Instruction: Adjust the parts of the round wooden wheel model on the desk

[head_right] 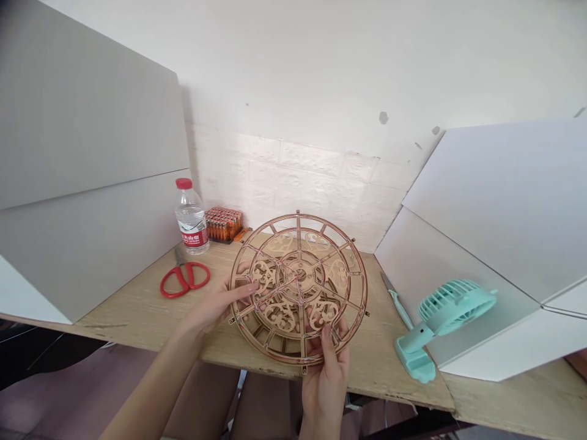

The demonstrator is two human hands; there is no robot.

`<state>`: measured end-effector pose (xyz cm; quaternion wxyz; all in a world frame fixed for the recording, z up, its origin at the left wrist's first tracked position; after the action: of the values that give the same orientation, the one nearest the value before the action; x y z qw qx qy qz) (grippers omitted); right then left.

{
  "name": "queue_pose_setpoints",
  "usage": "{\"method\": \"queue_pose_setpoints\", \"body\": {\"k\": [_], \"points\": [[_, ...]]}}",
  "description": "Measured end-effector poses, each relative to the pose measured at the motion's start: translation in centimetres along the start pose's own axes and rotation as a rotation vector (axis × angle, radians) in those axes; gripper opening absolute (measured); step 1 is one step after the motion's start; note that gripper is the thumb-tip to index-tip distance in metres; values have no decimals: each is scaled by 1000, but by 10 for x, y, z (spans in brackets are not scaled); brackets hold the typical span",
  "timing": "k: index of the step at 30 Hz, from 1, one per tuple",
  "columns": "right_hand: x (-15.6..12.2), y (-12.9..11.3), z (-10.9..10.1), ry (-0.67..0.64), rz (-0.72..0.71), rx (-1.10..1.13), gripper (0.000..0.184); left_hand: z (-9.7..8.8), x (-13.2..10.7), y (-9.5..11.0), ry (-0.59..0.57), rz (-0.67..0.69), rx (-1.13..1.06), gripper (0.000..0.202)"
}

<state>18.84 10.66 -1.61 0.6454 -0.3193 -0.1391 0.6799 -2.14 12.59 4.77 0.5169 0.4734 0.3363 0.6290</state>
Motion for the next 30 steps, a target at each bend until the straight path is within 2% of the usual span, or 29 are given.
{"method": "queue_pose_setpoints", "body": {"k": [7,11,19,23,30], "points": [[-3,-11,-1,13,-112,-6,59,13,-2,4,-181,51,56,57],[-3,-12,-3,33,-120,3,57,16,-3,0,-266,35,112,49],[-5,-12,1,14,-134,10,61,18,-3,0,-292,86,110,55],[-5,-11,1,-1,-125,21,62,19,-3,0,-314,104,90,44],[-8,-11,3,-1,-113,67,60,18,-3,3,-281,121,63,40]]}}
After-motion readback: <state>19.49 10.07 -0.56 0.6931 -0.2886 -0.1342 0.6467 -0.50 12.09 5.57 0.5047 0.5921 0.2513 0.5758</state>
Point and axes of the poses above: each hand's wrist, its own x-axis towards the middle knuckle, its own z-axis out of the palm, y = z × x, the point moved 7 cm from there along x, towards the middle knuckle, and after that the axes turned 15 degrees about z, right-handed, at the moved point
